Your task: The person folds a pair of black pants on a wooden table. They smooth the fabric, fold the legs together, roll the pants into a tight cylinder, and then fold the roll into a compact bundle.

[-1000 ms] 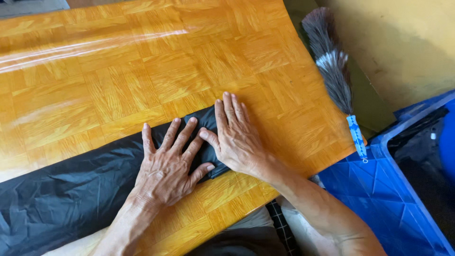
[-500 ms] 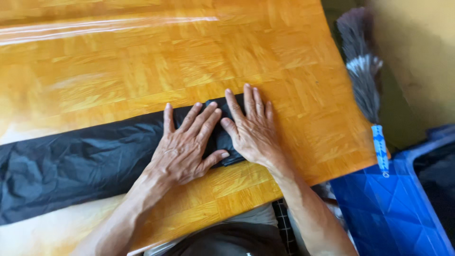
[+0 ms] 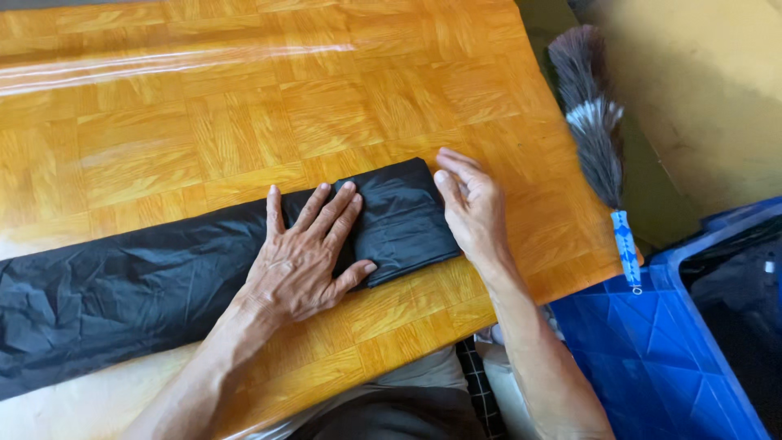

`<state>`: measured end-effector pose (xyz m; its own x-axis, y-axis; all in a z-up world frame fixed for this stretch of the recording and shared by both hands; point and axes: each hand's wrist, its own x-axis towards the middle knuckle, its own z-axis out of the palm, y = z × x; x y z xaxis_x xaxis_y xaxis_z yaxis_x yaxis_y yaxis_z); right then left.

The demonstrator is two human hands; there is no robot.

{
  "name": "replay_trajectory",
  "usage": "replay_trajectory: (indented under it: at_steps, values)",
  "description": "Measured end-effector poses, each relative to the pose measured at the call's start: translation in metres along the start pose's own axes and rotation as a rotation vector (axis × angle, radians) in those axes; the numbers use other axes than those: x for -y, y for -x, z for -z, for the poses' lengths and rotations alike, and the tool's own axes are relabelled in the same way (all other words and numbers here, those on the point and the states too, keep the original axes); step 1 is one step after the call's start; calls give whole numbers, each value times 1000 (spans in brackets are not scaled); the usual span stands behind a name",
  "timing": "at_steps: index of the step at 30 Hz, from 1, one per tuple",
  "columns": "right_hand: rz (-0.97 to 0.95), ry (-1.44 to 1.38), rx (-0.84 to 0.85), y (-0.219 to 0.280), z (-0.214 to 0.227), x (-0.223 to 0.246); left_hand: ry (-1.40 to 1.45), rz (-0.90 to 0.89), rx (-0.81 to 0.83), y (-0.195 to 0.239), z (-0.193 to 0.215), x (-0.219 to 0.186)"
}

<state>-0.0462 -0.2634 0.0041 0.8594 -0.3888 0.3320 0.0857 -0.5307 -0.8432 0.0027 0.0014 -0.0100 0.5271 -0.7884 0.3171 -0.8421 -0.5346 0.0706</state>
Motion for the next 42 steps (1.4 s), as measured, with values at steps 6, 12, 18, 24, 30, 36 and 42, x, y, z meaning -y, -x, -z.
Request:
replay_trajectory:
  at_steps: [6, 12, 18, 24, 30, 36, 42]
  values:
    - [175, 543, 157, 13, -28, -2, 65, 10, -1, -1, 3, 0]
    - [337, 748, 143, 20, -37, 9, 100, 14, -11, -1, 7, 0]
    - [294, 886, 275, 17, -34, 17, 57, 24, 11, -3, 5, -1]
    - [204, 921, 398, 15, -54, 42, -24, 6, 17, -1, -1, -1]
    - [359, 917, 204, 23, -58, 32, -33, -4, 10, -1, 5, -2]
    - [351, 921, 292, 22, -53, 34, -8, 35, -24, -2, 7, 0]
    - [361, 867, 311, 19, -52, 37, 52, 93, -18, -4, 2, 0]
